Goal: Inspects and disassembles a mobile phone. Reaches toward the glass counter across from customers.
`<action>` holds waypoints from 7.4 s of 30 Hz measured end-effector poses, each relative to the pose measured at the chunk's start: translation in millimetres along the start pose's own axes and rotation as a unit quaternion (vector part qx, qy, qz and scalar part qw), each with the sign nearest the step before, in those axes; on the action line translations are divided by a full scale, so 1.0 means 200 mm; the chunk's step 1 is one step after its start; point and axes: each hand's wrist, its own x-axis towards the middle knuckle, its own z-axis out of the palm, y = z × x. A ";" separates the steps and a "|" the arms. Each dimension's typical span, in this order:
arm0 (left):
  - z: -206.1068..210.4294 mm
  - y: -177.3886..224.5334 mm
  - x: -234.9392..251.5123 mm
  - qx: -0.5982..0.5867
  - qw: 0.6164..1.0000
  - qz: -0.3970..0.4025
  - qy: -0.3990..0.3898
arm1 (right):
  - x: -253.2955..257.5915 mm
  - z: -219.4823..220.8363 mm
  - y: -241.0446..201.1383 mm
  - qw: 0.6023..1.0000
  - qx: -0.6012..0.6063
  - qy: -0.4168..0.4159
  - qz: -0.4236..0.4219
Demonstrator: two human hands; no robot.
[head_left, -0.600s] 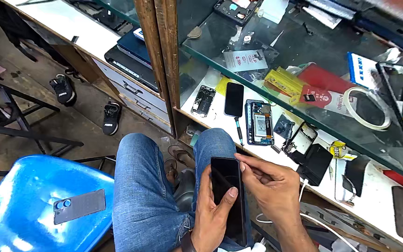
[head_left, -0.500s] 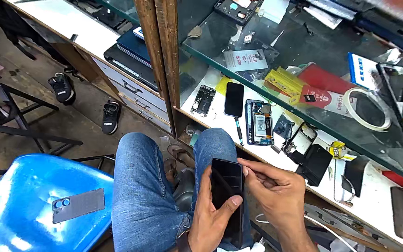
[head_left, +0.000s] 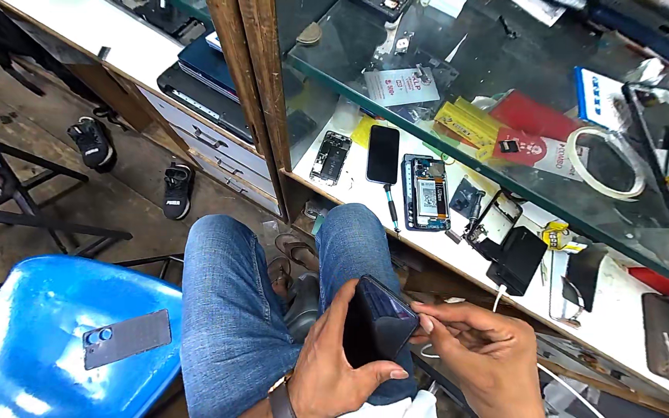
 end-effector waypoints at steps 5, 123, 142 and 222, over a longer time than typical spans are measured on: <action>-0.01 0.01 0.00 0.041 0.998 0.030 -0.022 | -0.03 -0.04 -0.03 0.999 0.003 -0.002 0.041; 0.12 0.12 0.09 -0.404 0.902 -0.150 -0.041 | 0.14 0.07 -0.02 0.989 -0.124 0.018 -0.083; -0.11 0.16 -0.01 -0.023 0.994 -0.062 -0.090 | 0.02 0.04 -0.05 0.999 0.040 -0.012 0.006; -0.30 0.14 0.06 -0.363 0.863 -0.296 0.188 | 0.00 0.08 -0.08 0.989 -0.025 -0.098 -0.107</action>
